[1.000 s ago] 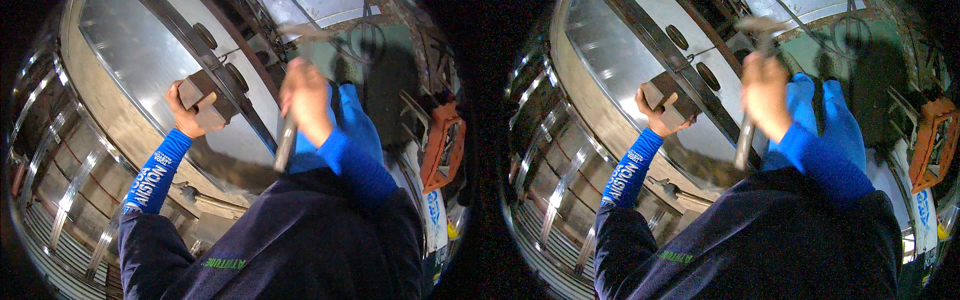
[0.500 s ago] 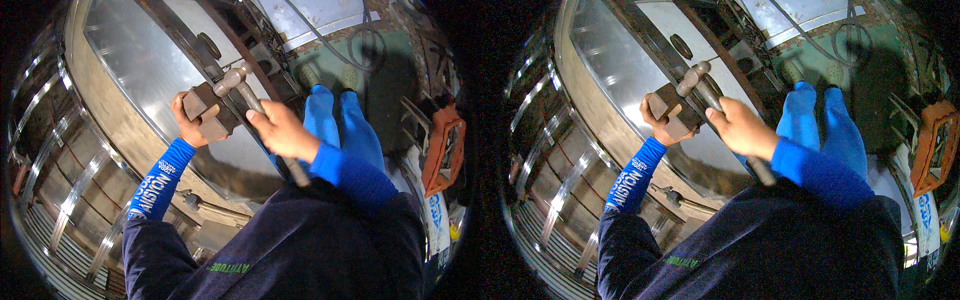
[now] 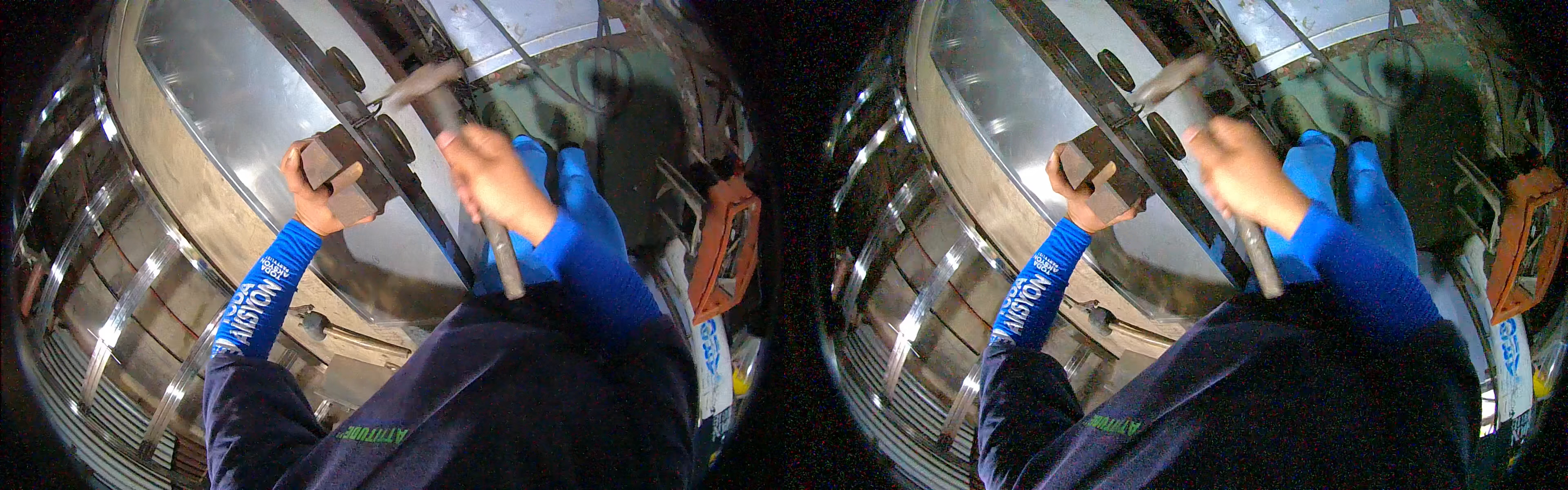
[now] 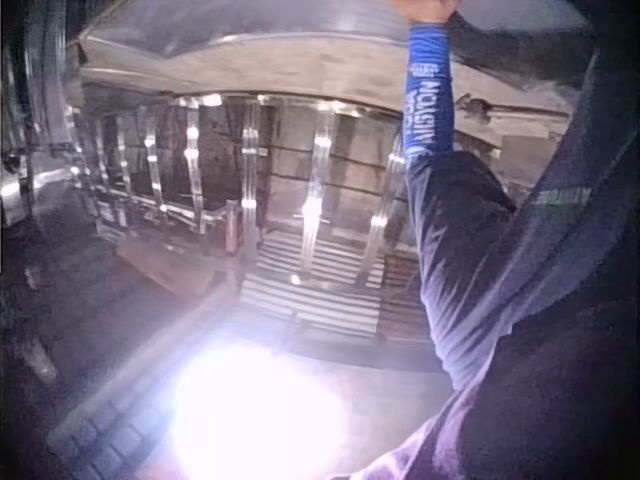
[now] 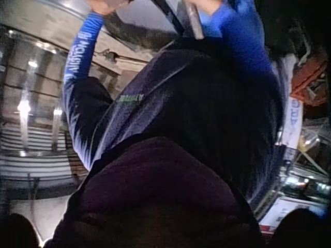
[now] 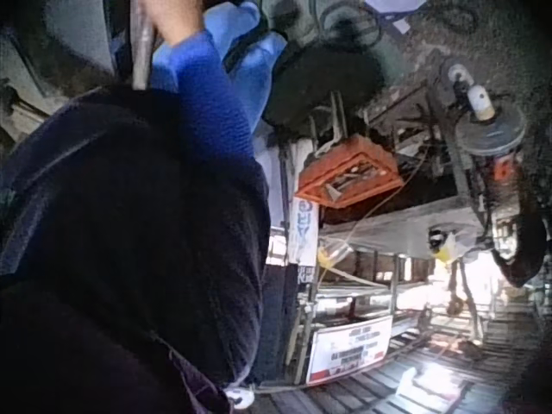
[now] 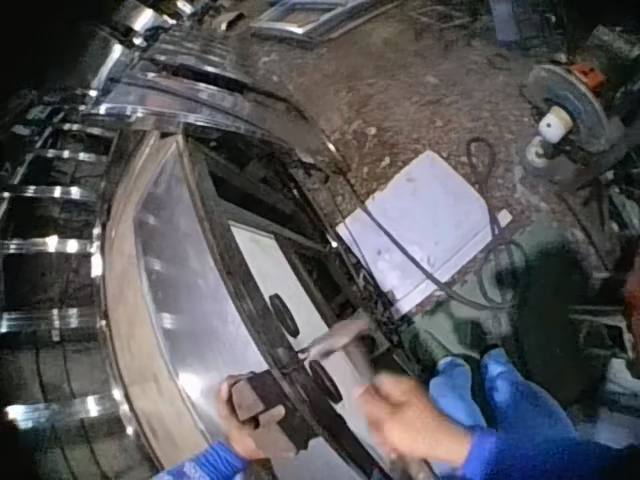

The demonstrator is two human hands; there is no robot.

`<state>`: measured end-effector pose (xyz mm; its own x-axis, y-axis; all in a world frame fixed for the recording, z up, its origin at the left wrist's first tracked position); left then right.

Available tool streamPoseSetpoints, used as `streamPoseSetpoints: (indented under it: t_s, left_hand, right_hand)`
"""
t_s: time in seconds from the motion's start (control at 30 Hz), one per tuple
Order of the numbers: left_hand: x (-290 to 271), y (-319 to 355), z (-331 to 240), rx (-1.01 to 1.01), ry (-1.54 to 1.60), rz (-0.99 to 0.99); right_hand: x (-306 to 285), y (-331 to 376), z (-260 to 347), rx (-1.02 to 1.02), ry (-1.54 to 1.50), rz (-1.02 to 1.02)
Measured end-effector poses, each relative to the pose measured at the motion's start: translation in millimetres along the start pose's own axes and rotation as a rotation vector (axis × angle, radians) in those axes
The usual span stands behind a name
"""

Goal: The person uses a hammer and a wooden block to repeatedly strike and shape a large flat metal sheet on a workbench. The person adjusts the sheet's position and continues hammering along its edge to form a bend.

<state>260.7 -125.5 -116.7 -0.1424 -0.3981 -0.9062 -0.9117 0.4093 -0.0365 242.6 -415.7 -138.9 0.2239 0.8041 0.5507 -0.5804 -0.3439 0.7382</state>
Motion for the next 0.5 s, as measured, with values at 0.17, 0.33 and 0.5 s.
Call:
streamPoseSetpoints:
  t_s: [0.17, 0.33, 0.5]
  left_hand:
    - [-0.4, -7.4, -5.5, 0.044, -0.044, 0.101]
    - [4.0, 6.2, 5.8, -0.006, -0.003, 0.120]
    - [-0.7, -10.2, -8.4, 0.059, -0.135, 0.154]
  right_hand:
    - [-17.0, -17.3, 13.2, -0.333, -0.344, -0.446]
    - [29.1, -2.9, -3.0, 0.079, 0.097, 0.206]
    - [-15.2, -13.5, 27.6, -0.227, -0.330, -0.284]
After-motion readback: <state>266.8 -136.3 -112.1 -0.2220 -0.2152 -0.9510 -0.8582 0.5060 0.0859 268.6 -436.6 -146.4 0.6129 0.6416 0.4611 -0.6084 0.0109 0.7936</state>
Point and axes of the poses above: each hand's wrist, its own y-axis away from the middle knuckle, its own x-axis out of the palm, z = x × y, the point moved 4 cm from there along -y, towards the middle knuckle, and after that the axes turned 15 degrees about -y, right-handed, at the moved point
